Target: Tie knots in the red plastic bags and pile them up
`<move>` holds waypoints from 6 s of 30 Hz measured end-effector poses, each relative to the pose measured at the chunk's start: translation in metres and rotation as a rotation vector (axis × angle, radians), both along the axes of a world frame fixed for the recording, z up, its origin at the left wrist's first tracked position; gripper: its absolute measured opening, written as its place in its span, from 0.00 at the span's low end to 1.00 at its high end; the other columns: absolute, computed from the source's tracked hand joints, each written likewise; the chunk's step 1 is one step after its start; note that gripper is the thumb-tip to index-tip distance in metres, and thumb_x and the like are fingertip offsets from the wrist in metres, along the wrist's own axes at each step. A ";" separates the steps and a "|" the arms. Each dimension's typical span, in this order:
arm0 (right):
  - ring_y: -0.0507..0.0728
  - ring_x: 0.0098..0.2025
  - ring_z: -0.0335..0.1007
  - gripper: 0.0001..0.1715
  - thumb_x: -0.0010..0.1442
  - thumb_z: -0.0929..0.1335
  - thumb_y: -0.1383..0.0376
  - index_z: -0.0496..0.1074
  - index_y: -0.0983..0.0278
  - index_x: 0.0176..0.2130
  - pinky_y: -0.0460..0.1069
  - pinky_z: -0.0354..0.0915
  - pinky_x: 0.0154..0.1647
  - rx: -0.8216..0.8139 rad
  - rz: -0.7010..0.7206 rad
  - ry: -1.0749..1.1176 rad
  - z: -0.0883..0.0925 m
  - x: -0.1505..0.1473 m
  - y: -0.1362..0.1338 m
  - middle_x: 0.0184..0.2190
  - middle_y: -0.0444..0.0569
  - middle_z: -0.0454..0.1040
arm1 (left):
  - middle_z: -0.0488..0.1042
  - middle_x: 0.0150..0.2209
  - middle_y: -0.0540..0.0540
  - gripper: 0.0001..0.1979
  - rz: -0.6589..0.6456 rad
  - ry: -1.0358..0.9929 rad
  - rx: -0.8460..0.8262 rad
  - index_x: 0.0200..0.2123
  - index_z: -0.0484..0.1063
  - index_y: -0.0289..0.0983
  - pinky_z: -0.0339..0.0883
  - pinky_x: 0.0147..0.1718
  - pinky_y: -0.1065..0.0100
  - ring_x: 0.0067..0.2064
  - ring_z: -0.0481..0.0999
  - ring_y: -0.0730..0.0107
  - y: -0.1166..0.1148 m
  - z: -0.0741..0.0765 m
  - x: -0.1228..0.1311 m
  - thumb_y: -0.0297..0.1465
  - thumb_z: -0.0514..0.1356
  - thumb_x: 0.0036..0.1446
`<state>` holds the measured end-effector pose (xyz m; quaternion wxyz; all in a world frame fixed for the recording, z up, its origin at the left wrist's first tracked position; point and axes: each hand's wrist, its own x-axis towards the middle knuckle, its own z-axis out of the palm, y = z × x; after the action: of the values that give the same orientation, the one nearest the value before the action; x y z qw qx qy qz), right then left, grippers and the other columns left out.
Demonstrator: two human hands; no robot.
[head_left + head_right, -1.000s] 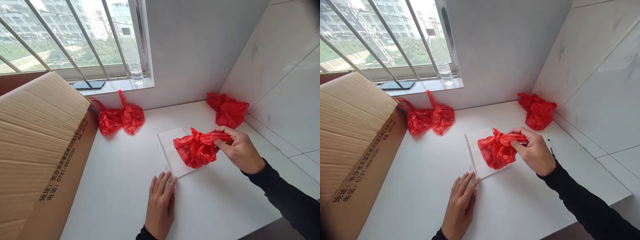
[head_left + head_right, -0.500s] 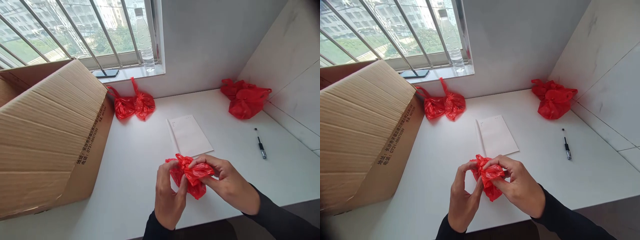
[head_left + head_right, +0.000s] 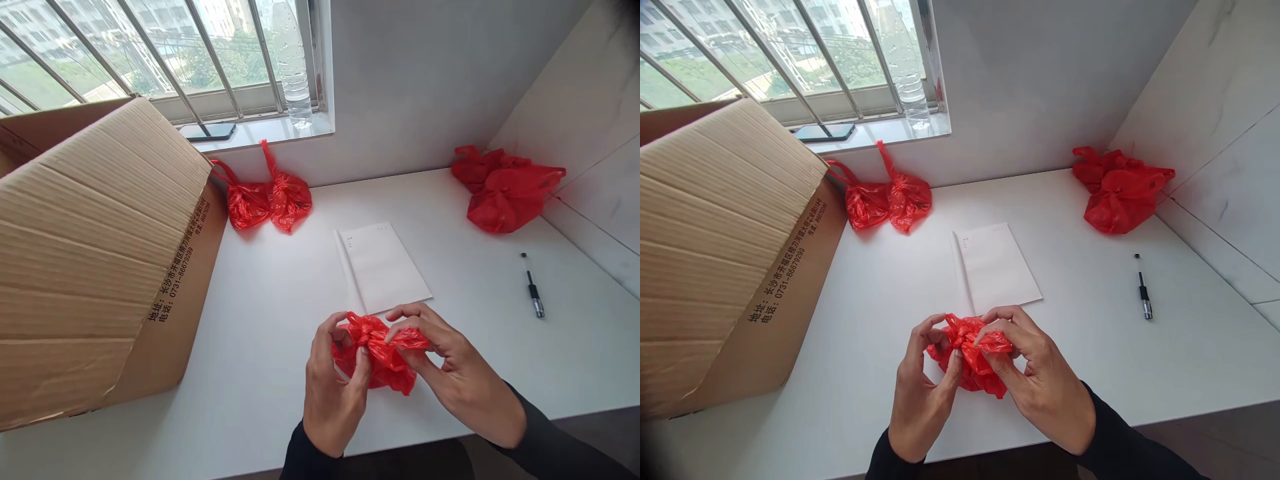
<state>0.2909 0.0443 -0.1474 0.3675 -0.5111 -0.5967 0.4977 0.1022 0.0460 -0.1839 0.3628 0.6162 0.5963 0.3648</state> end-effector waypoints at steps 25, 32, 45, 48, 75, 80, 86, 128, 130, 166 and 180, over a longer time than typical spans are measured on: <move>0.55 0.42 0.70 0.14 0.68 0.64 0.53 0.71 0.53 0.50 0.50 0.67 0.45 -0.151 0.159 0.186 0.014 0.003 0.008 0.47 0.45 0.73 | 0.73 0.39 0.50 0.06 -0.191 -0.207 -0.077 0.46 0.70 0.44 0.66 0.41 0.65 0.40 0.71 0.69 0.008 0.014 -0.012 0.34 0.57 0.67; 0.51 0.36 0.66 0.14 0.63 0.68 0.65 0.69 0.50 0.49 0.48 0.64 0.38 0.003 0.129 -0.178 -0.003 -0.005 0.007 0.45 0.39 0.73 | 0.70 0.40 0.50 0.05 -0.132 -0.282 -0.120 0.39 0.69 0.43 0.66 0.41 0.65 0.41 0.71 0.69 0.009 0.013 -0.012 0.35 0.55 0.68; 0.52 0.31 0.66 0.06 0.65 0.63 0.66 0.69 0.57 0.40 0.49 0.63 0.34 -0.050 0.074 -0.148 -0.007 -0.009 0.007 0.36 0.41 0.73 | 0.73 0.32 0.53 0.07 0.018 -0.358 -0.173 0.40 0.65 0.43 0.66 0.32 0.68 0.29 0.68 0.73 0.009 0.009 -0.012 0.39 0.53 0.70; 0.52 0.32 0.66 0.05 0.67 0.63 0.63 0.69 0.57 0.41 0.49 0.64 0.35 -0.103 0.040 -0.104 -0.007 -0.008 0.007 0.35 0.41 0.73 | 0.73 0.42 0.50 0.04 0.016 -0.318 -0.112 0.44 0.64 0.44 0.70 0.39 0.66 0.41 0.74 0.70 0.006 0.013 -0.011 0.36 0.54 0.69; 0.53 0.30 0.64 0.14 0.70 0.61 0.53 0.67 0.58 0.38 0.49 0.59 0.29 -0.118 0.074 -0.134 -0.003 -0.009 0.018 0.30 0.41 0.71 | 0.69 0.49 0.46 0.12 -0.125 -0.077 0.191 0.44 0.70 0.44 0.73 0.45 0.63 0.52 0.73 0.64 0.000 0.009 -0.009 0.21 0.55 0.64; 0.53 0.31 0.66 0.14 0.70 0.61 0.52 0.66 0.58 0.39 0.50 0.63 0.35 -0.153 0.045 -0.085 -0.009 -0.007 0.016 0.32 0.42 0.72 | 0.69 0.52 0.45 0.14 -0.186 -0.147 0.118 0.48 0.69 0.45 0.72 0.49 0.59 0.56 0.70 0.61 0.003 0.010 -0.012 0.22 0.55 0.63; 0.53 0.33 0.67 0.12 0.70 0.62 0.54 0.66 0.58 0.41 0.51 0.64 0.38 -0.134 0.092 -0.056 -0.009 -0.009 0.016 0.34 0.43 0.73 | 0.72 0.49 0.46 0.08 -0.210 -0.040 0.190 0.44 0.71 0.44 0.69 0.51 0.60 0.53 0.73 0.63 0.002 0.013 -0.011 0.26 0.59 0.63; 0.54 0.39 0.71 0.19 0.67 0.66 0.53 0.58 0.52 0.55 0.53 0.68 0.46 -0.101 -0.095 0.051 -0.018 -0.020 0.004 0.38 0.41 0.73 | 0.70 0.57 0.44 0.18 -0.023 -0.274 -0.104 0.56 0.65 0.44 0.65 0.55 0.60 0.59 0.69 0.59 0.003 0.013 -0.025 0.35 0.59 0.63; 0.54 0.41 0.71 0.31 0.64 0.70 0.58 0.54 0.49 0.60 0.53 0.68 0.48 -0.040 -0.072 -0.028 -0.020 -0.023 0.003 0.43 0.41 0.73 | 0.68 0.58 0.44 0.24 -0.096 -0.098 -0.010 0.60 0.61 0.46 0.66 0.55 0.58 0.59 0.68 0.58 0.003 0.008 -0.025 0.31 0.61 0.62; 0.63 0.49 0.71 0.16 0.63 0.69 0.55 0.68 0.54 0.50 0.59 0.70 0.48 0.157 -0.580 -0.238 -0.007 0.021 -0.006 0.47 0.49 0.71 | 0.70 0.36 0.50 0.06 0.319 0.011 0.132 0.36 0.75 0.43 0.63 0.37 0.68 0.38 0.70 0.67 0.014 0.044 -0.047 0.38 0.62 0.62; 0.60 0.43 0.69 0.09 0.67 0.64 0.72 0.73 0.64 0.43 0.62 0.67 0.49 0.682 0.086 -0.667 0.015 -0.028 0.007 0.39 0.51 0.74 | 0.79 0.47 0.47 0.14 0.286 -0.290 -0.110 0.47 0.78 0.45 0.73 0.40 0.65 0.47 0.76 0.58 -0.010 0.040 -0.067 0.42 0.62 0.61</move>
<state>0.2624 0.0515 -0.1322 0.2818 -0.4679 -0.8320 0.0972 0.0349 0.0360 -0.1435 0.4224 0.4454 0.6383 0.4645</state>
